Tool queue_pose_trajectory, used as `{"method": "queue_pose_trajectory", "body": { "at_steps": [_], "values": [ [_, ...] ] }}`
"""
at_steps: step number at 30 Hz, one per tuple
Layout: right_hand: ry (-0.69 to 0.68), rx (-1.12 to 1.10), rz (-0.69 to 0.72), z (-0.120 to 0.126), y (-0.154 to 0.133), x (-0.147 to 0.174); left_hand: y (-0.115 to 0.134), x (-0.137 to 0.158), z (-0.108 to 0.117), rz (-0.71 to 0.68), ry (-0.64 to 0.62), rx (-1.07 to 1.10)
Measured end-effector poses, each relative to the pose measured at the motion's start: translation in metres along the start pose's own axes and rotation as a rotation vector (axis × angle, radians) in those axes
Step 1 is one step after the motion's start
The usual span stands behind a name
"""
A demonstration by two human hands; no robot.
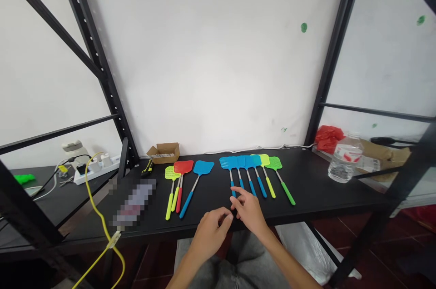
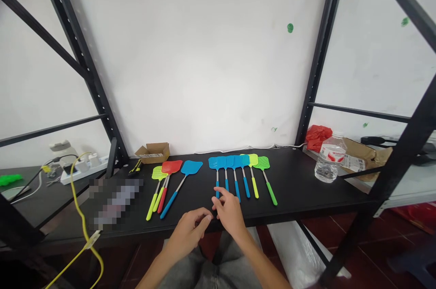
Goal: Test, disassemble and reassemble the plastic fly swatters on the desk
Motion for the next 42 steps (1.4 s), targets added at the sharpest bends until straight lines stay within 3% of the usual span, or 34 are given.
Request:
{"method": "queue_pose_trajectory", "body": {
  "at_steps": [4, 7, 11, 15, 21, 28, 33, 42],
  "values": [
    [-0.012, -0.001, 0.038, 0.0, 0.0, 0.002, -0.001, -0.004, 0.01, -0.025, 0.048, -0.026],
    [-0.022, -0.003, 0.037, 0.0, 0.0, 0.003, -0.011, -0.008, 0.026, -0.046, 0.163, -0.104],
    [-0.04, -0.029, 0.015, -0.001, -0.001, 0.003, -0.036, -0.012, 0.052, -0.02, 0.357, -0.456],
    [-0.043, -0.055, 0.003, 0.0, -0.001, 0.003, -0.061, -0.012, 0.062, 0.105, 0.296, -0.728],
    [-0.064, -0.085, -0.009, 0.001, -0.003, 0.003, -0.055, -0.011, 0.061, 0.165, 0.214, -0.819],
    [-0.124, -0.163, -0.042, 0.001, -0.002, 0.003, -0.048, -0.011, 0.062, 0.201, 0.253, -0.68],
    [-0.135, -0.283, -0.083, 0.001, 0.003, -0.002, -0.03, -0.007, 0.066, 0.043, 0.303, -0.323],
    [-0.089, -0.641, -0.185, 0.014, -0.016, -0.002, 0.001, -0.004, 0.05, -0.119, 0.147, 0.086]
  ]
}}
Point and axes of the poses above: each hand's wrist, its own x-axis away from the middle knuckle, its own z-axis out of the back of the hand, y = z × x, the point moved 4 cm from there along -x, towards the middle knuckle, and after that the axes turned 2 degrees about x, right-handed, at the moved point
